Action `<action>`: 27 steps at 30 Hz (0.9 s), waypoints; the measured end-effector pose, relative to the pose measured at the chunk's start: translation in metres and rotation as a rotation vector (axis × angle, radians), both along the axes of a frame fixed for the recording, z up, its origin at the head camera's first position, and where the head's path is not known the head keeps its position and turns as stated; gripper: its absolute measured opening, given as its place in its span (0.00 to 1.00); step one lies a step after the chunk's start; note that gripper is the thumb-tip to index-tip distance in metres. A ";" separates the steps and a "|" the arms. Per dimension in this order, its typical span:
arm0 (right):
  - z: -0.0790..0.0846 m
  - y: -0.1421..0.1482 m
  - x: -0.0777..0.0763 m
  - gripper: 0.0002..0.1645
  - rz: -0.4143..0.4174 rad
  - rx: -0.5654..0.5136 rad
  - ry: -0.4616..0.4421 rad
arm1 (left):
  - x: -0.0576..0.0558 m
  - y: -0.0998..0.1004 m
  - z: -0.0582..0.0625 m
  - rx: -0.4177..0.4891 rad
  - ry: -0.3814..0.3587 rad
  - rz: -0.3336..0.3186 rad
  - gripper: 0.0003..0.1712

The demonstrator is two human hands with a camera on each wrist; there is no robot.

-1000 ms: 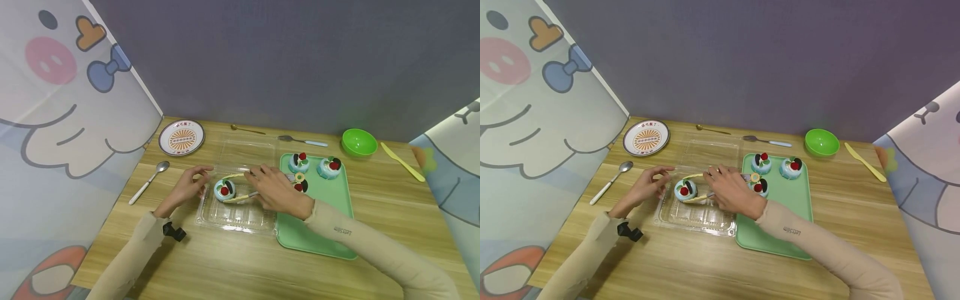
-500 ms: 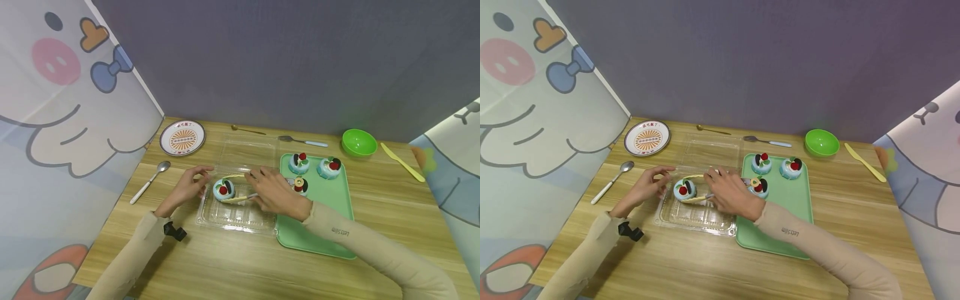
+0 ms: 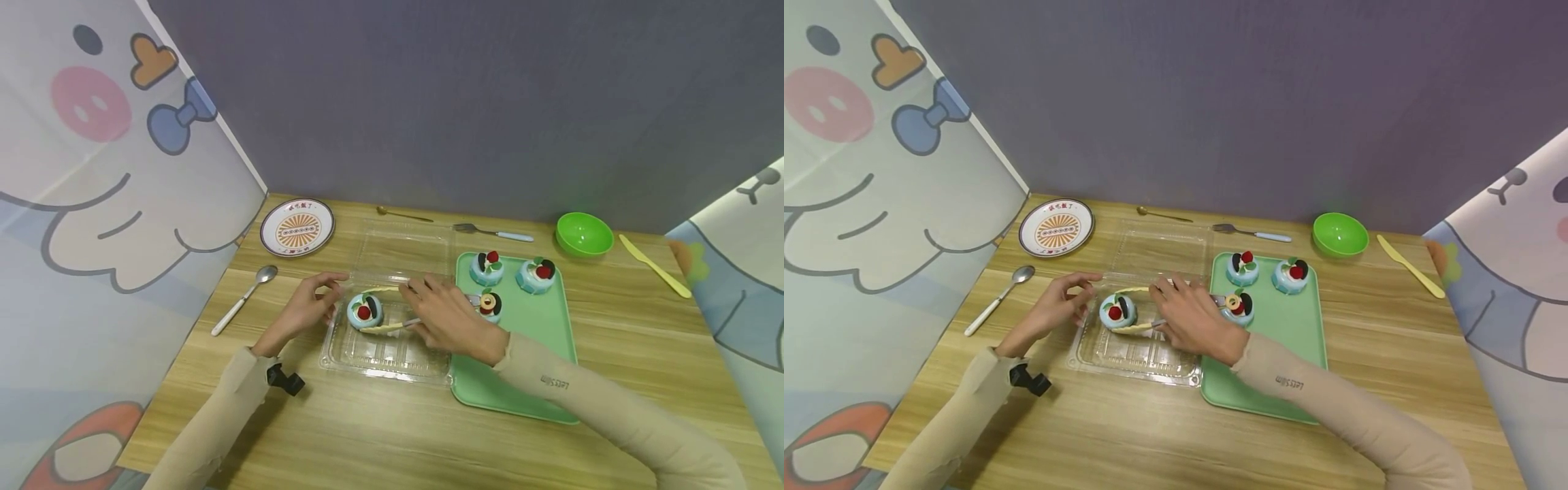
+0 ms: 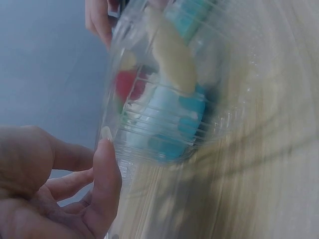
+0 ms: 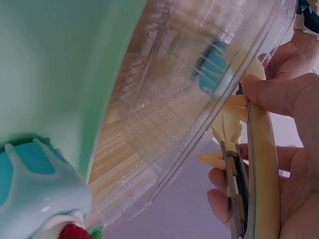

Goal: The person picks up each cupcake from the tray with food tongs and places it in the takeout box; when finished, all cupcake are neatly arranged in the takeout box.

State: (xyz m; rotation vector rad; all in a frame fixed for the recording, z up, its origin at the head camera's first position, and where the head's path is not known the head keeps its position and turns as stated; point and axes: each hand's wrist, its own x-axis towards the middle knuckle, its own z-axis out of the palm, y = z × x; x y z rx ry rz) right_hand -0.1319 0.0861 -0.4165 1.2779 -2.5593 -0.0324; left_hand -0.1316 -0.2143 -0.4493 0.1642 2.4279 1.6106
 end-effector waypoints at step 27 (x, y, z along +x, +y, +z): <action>0.046 0.118 0.019 0.45 -0.282 -0.251 -0.113 | -0.003 -0.003 -0.004 0.015 -0.005 -0.007 0.21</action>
